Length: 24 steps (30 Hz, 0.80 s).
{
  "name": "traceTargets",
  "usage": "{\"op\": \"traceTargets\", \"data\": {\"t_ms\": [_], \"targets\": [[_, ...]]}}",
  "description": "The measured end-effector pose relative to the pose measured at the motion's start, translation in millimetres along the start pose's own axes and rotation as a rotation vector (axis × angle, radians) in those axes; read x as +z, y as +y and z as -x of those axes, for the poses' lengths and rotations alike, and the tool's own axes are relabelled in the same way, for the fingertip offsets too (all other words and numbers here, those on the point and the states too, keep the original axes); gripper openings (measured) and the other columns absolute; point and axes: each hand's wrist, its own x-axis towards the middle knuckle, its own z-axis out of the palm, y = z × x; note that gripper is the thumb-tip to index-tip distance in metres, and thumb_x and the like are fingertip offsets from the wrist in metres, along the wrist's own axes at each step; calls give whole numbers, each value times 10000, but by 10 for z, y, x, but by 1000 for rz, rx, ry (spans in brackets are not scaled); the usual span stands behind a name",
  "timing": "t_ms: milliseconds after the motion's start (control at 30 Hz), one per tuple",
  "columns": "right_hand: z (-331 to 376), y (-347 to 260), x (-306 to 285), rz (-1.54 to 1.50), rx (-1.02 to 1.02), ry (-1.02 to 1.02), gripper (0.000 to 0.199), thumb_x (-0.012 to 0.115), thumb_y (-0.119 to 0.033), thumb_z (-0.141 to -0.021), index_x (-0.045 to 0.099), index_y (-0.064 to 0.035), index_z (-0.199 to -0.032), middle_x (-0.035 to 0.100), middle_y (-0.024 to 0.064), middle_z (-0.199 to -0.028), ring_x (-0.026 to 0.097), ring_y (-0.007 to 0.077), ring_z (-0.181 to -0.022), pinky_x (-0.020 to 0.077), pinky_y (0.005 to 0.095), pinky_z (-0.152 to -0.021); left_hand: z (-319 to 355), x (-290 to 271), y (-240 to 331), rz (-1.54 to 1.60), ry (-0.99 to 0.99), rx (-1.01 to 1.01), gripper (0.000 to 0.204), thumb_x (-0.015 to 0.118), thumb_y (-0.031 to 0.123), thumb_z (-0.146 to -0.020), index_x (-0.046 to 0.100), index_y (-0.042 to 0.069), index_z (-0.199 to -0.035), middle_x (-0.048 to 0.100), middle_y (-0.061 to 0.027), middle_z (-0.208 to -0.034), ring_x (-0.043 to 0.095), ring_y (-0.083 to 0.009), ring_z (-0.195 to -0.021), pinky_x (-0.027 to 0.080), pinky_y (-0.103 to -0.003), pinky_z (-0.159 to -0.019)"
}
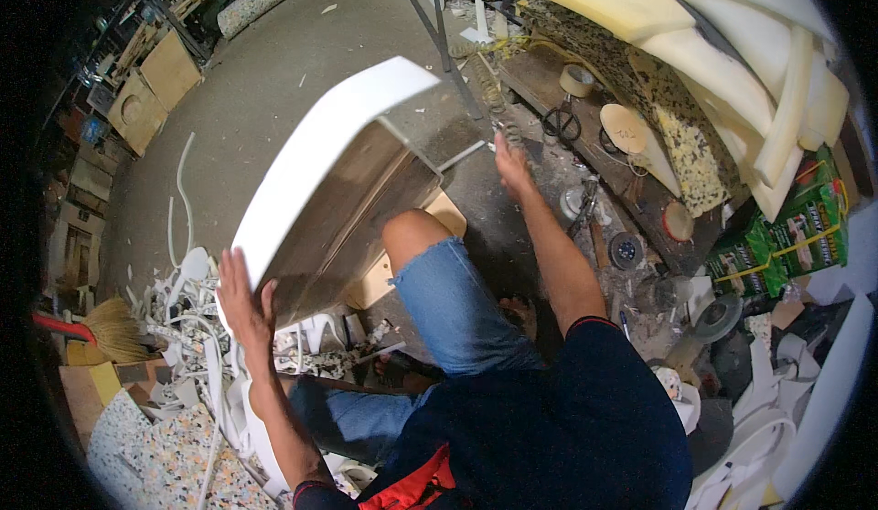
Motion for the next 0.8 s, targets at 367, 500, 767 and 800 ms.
{"op": "traceTargets", "data": {"t_ms": [367, 500, 767, 800], "targets": [[-31, 308, 1596, -274, 98, -753, 1224, 588, -875, -752, 250, -39, -1580, 313, 286, -1583, 368, 408, -1441, 309, 619, -1124, 477, -818, -493, 382, 47, -363, 1011, 824, 76, -748, 250, -23, -1575, 305, -249, -1616, 293, -331, -1504, 231, -391, -1219], [346, -98, 1902, -259, 26, -852, 907, 590, -733, -883, 458, -61, -1478, 580, 162, -1414, 558, 302, -1296, 393, 492, -1095, 213, -968, -317, 558, 199, -337, 875, 788, 47, -816, 319, -26, -1551, 444, -233, -1536, 449, -282, -1403, 362, -358, -1144], [772, -1181, 1931, 3, -365, -652, 728, 619, -719, -857, 695, -46, -1124, 629, 8, -893, 492, 129, -740, 345, 302, -662, 465, -1118, -466, 661, 419, -429, 610, 730, 51, -892, 475, -13, -1442, 679, -168, -1211, 657, -227, -1060, 510, -347, -936], [811, -1468, 1799, 104, -411, -652, 696, 619, -716, -858, 723, -55, -1051, 642, 3, -863, 502, 125, -721, 347, 289, -641, 489, -1072, -436, 706, 453, -466, 592, 731, 55, -894, 486, -13, -1428, 678, -163, -1210, 652, -222, -1066, 507, -344, -940]]}}
